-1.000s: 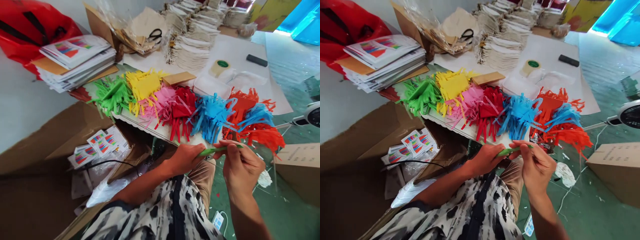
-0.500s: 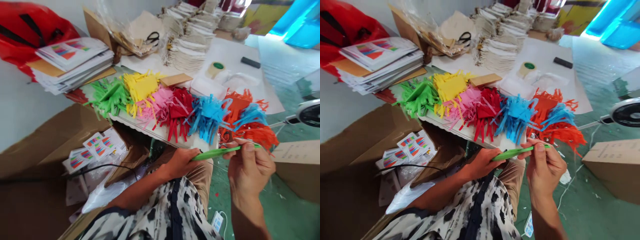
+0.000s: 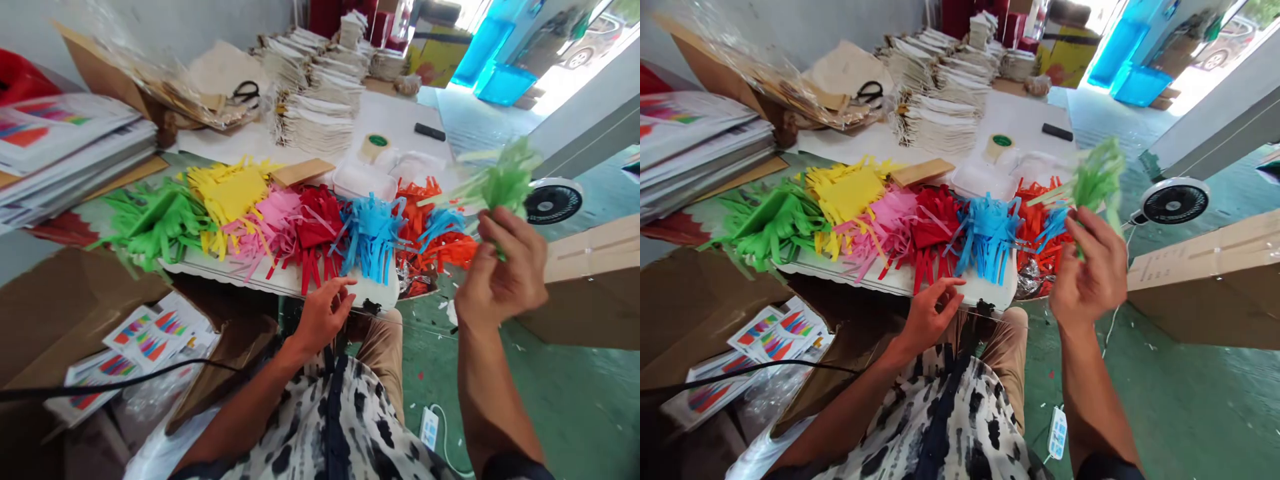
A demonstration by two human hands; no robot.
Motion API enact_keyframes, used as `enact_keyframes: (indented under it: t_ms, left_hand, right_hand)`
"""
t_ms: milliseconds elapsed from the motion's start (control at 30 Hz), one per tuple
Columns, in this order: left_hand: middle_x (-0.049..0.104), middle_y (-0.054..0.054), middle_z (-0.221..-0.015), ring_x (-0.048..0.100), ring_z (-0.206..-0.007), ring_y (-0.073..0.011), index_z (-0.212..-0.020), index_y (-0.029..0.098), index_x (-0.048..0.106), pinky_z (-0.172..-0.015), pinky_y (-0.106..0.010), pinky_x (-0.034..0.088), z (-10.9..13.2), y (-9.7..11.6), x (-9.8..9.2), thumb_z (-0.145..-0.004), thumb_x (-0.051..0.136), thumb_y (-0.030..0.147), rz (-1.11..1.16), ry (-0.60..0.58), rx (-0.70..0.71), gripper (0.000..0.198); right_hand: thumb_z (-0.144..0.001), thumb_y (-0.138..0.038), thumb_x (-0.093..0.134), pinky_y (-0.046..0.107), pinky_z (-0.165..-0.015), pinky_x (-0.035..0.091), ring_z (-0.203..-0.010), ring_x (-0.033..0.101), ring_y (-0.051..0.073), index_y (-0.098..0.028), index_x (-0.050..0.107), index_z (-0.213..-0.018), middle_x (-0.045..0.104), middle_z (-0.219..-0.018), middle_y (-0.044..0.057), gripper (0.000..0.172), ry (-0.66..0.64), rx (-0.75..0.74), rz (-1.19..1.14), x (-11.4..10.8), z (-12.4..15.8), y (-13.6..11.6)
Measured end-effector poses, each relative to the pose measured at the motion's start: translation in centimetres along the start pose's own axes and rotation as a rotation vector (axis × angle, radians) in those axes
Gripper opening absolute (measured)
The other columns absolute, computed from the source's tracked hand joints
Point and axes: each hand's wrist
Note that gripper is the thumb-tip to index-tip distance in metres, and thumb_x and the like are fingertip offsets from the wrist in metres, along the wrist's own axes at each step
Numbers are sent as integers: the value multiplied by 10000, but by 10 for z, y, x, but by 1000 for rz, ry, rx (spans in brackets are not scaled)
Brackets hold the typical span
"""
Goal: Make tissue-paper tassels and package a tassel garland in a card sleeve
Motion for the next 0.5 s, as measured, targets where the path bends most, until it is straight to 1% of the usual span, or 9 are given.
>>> enact_keyframes:
  t_ms: [33, 67, 100, 200, 267, 300, 367, 433, 500]
  left_hand:
    - [651, 16, -858, 566, -665, -108, -1222, 222, 681, -683, -243, 490, -1, -1, 0, -1017, 606, 294, -1, -4, 7, 230]
    - [653, 14, -858, 570, -672, -111, -1222, 221, 684, -684, -245, 493, -1, -1, 1, -1018, 604, 290, -2, -12, 14, 230]
    - [655, 12, -860, 574, -679, -113, -1222, 220, 686, -684, -245, 495, -2, -2, 2, -1021, 601, 287, -1, -20, 20, 229]
    - [665, 5, -879, 586, -699, -116, -1215, 223, 694, -691, -250, 497, -2, -5, 4, -1027, 598, 281, -5, -41, 45, 219]
    - [667, 4, -885, 585, -703, -114, -1202, 225, 701, -695, -251, 492, -3, -6, 3, -1029, 602, 274, -17, -48, 65, 205]
    - [667, 5, -884, 583, -702, -111, -1196, 225, 704, -694, -249, 489, -4, -6, 2, -1030, 605, 270, -23, -48, 76, 198]
    - [670, 6, -886, 585, -699, -108, -1189, 225, 707, -693, -246, 489, -6, -4, 1, -1031, 608, 264, -31, -45, 93, 190]
    - [684, 6, -889, 598, -697, -107, -1179, 221, 711, -690, -243, 494, -8, -2, 0, -1034, 607, 264, -29, -35, 104, 183]
    - [715, 0, -906, 624, -702, -108, -1154, 215, 718, -686, -240, 498, -9, 0, -1, -1039, 600, 263, -20, -24, 117, 171]
  right_hand:
    - [-1009, -322, 608, 563, -1182, 464, -1363, 618, 300, -300, 763, -1289, 696, -1401, 105, 321, -46, -127, 68, 4, -5, 13]
    - [-1011, -287, 592, 563, -1179, 469, -1353, 628, 291, -296, 737, -1336, 695, -1410, 103, 355, -106, -221, 116, 10, -8, 28]
    - [-1017, -274, 570, 566, -1157, 492, -1337, 643, 284, -288, 722, -1353, 696, -1412, 101, 370, -159, -273, 147, 17, -10, 44]
    - [-1043, -272, 514, 543, -1127, 533, -1316, 660, 265, -255, 720, -1336, 706, -1400, 107, 358, -356, -218, 202, 38, -8, 84]
    - [-1052, -270, 504, 525, -1125, 542, -1304, 668, 266, -230, 737, -1300, 720, -1373, 122, 342, -425, -178, 211, 46, -5, 97]
    - [-1053, -266, 506, 518, -1122, 546, -1298, 671, 267, -225, 742, -1289, 724, -1365, 125, 336, -429, -176, 205, 49, -4, 99]
    - [-1050, -252, 518, 513, -1119, 550, -1295, 673, 267, -235, 742, -1288, 726, -1361, 116, 327, -401, -204, 180, 50, -6, 94]
    - [-1046, -236, 529, 518, -1121, 549, -1299, 672, 265, -259, 733, -1303, 722, -1370, 103, 329, -383, -258, 143, 52, -12, 80]
    - [-1046, -223, 528, 522, -1124, 550, -1304, 672, 263, -285, 721, -1322, 712, -1391, 92, 342, -414, -310, 92, 57, -16, 62]
Point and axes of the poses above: each hand's wrist, its own z-axis away from the middle knuckle, its own x-axis out of the palm, y = z × x
